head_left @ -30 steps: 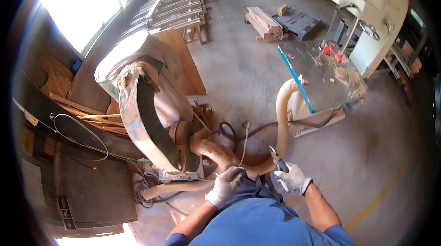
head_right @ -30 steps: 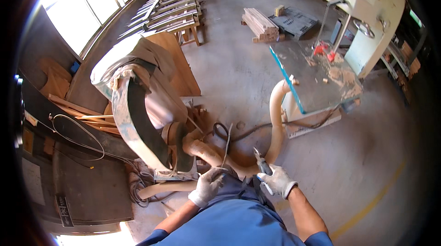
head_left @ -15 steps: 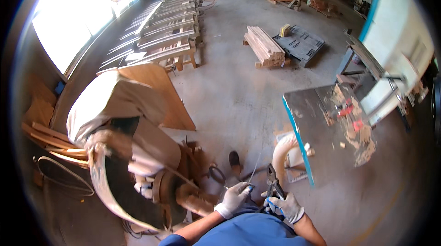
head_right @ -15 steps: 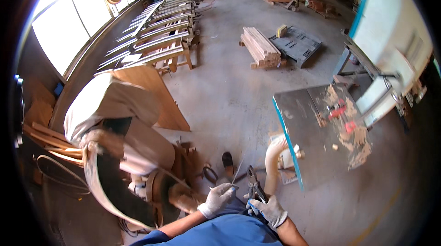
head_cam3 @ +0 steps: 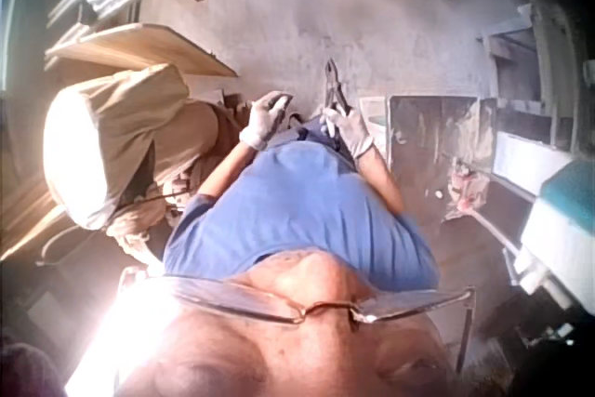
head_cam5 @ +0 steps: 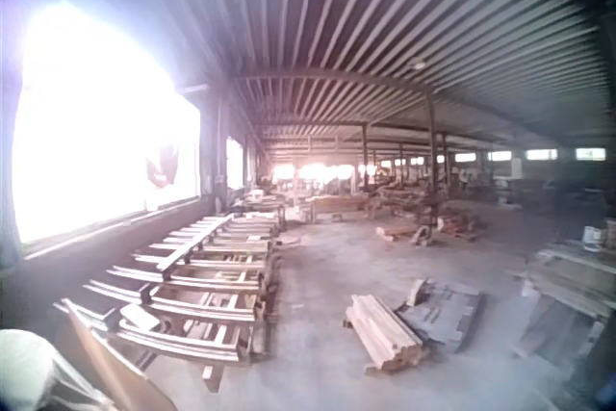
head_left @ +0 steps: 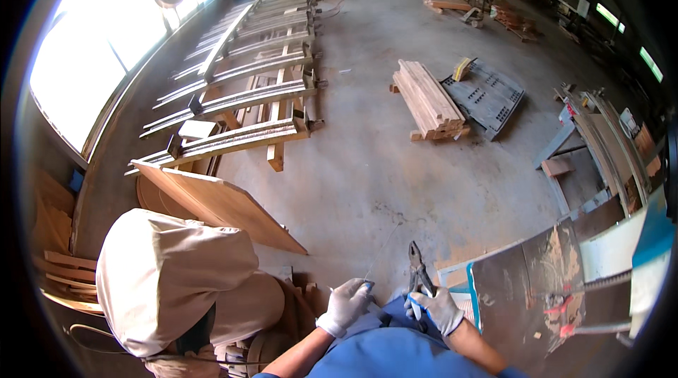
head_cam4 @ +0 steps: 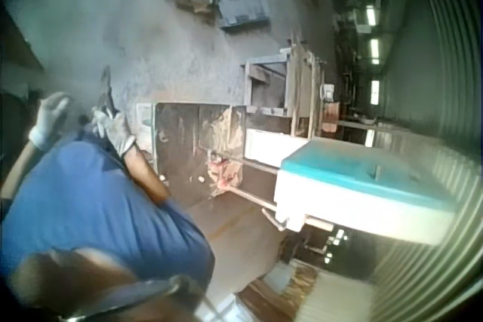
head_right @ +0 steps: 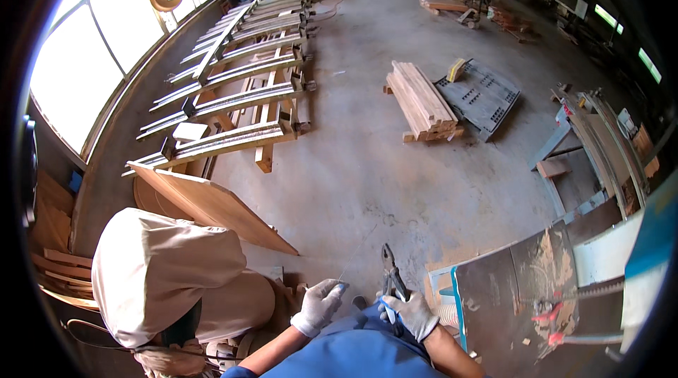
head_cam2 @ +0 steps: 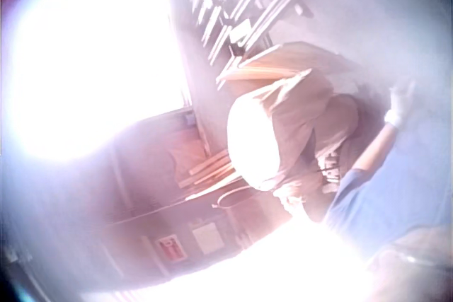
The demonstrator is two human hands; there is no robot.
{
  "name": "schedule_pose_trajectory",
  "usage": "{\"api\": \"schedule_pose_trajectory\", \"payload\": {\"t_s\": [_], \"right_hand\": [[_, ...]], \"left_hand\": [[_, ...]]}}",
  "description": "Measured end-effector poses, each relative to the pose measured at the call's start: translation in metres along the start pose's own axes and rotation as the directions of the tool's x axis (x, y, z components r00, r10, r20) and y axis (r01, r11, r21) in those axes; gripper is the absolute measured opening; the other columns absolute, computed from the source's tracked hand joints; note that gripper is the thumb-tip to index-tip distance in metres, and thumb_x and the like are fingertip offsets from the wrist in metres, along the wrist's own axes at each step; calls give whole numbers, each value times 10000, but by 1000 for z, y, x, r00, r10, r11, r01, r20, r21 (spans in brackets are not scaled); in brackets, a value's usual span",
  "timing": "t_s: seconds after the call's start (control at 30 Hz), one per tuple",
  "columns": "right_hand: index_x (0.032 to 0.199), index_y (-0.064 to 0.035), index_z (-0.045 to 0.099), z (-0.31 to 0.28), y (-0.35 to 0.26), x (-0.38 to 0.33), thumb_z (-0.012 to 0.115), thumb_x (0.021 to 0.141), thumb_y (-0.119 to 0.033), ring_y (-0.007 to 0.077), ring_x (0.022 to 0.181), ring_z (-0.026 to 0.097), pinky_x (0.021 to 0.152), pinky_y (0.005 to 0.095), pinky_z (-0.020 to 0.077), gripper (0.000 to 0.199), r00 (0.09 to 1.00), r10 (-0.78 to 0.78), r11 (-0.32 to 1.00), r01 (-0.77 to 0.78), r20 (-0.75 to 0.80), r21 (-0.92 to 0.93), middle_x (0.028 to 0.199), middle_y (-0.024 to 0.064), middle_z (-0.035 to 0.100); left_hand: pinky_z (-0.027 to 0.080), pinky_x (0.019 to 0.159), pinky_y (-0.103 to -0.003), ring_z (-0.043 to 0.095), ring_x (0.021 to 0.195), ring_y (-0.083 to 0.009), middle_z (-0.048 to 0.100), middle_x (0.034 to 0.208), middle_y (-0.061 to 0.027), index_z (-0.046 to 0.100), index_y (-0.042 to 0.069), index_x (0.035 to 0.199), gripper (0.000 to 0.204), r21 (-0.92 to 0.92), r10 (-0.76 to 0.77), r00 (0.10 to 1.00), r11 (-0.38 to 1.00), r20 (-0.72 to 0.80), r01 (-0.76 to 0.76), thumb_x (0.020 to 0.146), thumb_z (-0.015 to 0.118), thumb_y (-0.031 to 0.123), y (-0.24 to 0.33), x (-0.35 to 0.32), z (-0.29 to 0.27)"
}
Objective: The person walks through a workshop, then uses pliers to strip the insulation from a wire on a workbench. After finishing, they walk to a bucket, remove the lid, and place the lid on the floor.
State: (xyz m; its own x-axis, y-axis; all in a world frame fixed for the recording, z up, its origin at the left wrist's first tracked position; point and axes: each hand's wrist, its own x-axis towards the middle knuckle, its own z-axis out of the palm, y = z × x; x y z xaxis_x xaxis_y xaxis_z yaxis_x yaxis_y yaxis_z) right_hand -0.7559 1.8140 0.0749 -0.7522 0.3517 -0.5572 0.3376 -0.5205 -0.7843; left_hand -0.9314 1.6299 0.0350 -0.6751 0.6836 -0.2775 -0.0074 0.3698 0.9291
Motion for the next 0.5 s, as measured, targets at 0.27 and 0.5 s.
{"api": "schedule_pose_trajectory", "payload": {"t_s": [0.27, 0.5], "right_hand": [[1141, 61, 715, -44, -90, 170, 689, 1010, -256, 188, 730, 729, 674, 331, 586, 345, 998, -70, 997, 70, 2, 21, 890, 112, 744], [1119, 17, 714, -103, -218, 339, 670, 1030, -284, 140, 865, 688, 787, 322, 549, 317, 974, -138, 898, 200, 181, -392, 928, 84, 763]], "left_hand": [[479, 607, -229, 567, 687, -49, 645, 810, 9, 728, -10, 1162, 232, -192, -64, 998, 979, 10, 65, 1058, 603, 156, 68, 173, -15], [468, 599, -225, 553, 656, -51, 641, 766, -6, 723, -12, 1176, 243, -225, -70, 995, 973, -71, 52, 1062, 582, 150, 149, 348, -17]]}}
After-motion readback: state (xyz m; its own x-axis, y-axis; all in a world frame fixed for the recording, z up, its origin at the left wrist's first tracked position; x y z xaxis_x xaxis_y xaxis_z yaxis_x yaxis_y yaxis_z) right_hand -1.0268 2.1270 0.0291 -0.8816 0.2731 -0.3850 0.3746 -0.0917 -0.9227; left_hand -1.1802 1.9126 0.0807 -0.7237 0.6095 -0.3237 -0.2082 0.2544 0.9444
